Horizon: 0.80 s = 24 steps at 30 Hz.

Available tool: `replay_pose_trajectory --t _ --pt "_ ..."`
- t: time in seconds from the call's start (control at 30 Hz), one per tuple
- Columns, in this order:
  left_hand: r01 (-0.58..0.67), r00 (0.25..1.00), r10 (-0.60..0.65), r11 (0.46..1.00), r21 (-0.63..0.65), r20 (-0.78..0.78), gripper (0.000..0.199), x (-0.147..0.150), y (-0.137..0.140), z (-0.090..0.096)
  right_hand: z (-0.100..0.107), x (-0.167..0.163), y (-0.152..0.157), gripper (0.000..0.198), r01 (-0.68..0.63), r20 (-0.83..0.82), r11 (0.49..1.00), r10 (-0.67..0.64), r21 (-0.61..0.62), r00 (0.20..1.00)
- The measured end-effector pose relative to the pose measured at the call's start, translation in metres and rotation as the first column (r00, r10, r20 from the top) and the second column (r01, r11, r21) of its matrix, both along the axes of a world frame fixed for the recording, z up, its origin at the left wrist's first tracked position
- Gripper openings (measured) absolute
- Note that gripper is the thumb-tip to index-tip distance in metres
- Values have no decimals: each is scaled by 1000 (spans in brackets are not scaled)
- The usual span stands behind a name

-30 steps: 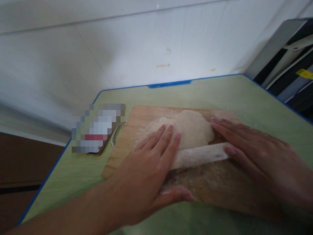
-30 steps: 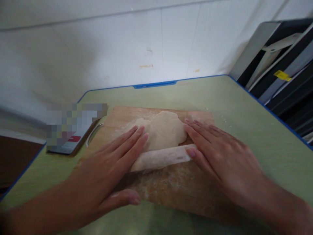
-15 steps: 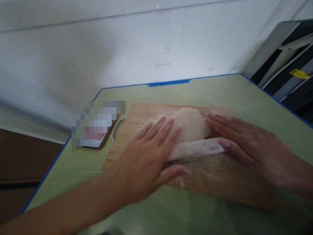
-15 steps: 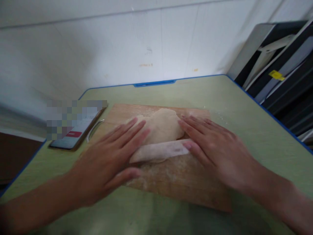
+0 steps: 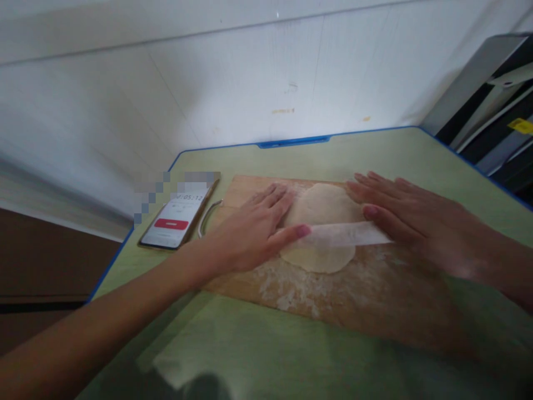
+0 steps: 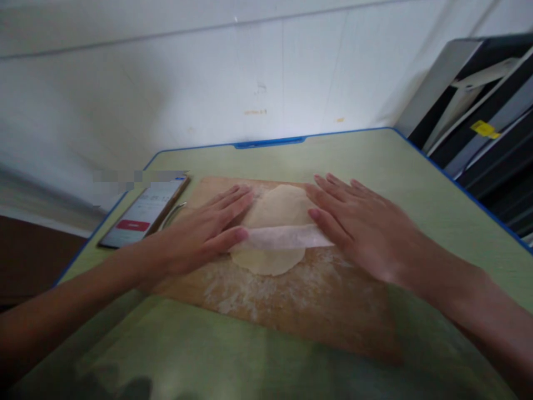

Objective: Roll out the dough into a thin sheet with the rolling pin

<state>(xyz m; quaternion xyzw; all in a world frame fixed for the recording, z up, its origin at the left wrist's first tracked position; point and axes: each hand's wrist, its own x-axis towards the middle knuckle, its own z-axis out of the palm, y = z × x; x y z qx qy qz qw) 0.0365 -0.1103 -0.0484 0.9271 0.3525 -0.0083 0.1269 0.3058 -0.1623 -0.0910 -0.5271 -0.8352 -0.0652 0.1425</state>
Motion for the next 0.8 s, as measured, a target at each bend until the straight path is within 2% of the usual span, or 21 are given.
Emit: replay_pose_trajectory --t 0.2,0.5,0.8 --pt "-21 999 20 999 27 26 93 -5 -22 -2 6 -12 -32 50 47 -20 999 -47 24 999" --pt "2 994 -5 1000 24 111 89 -11 -37 -2 -1 -14 -46 49 79 -7 996 -79 37 997" --pt "8 993 -17 997 72 116 88 -15 -56 -7 3 -20 -60 43 36 80 991 -47 129 996"
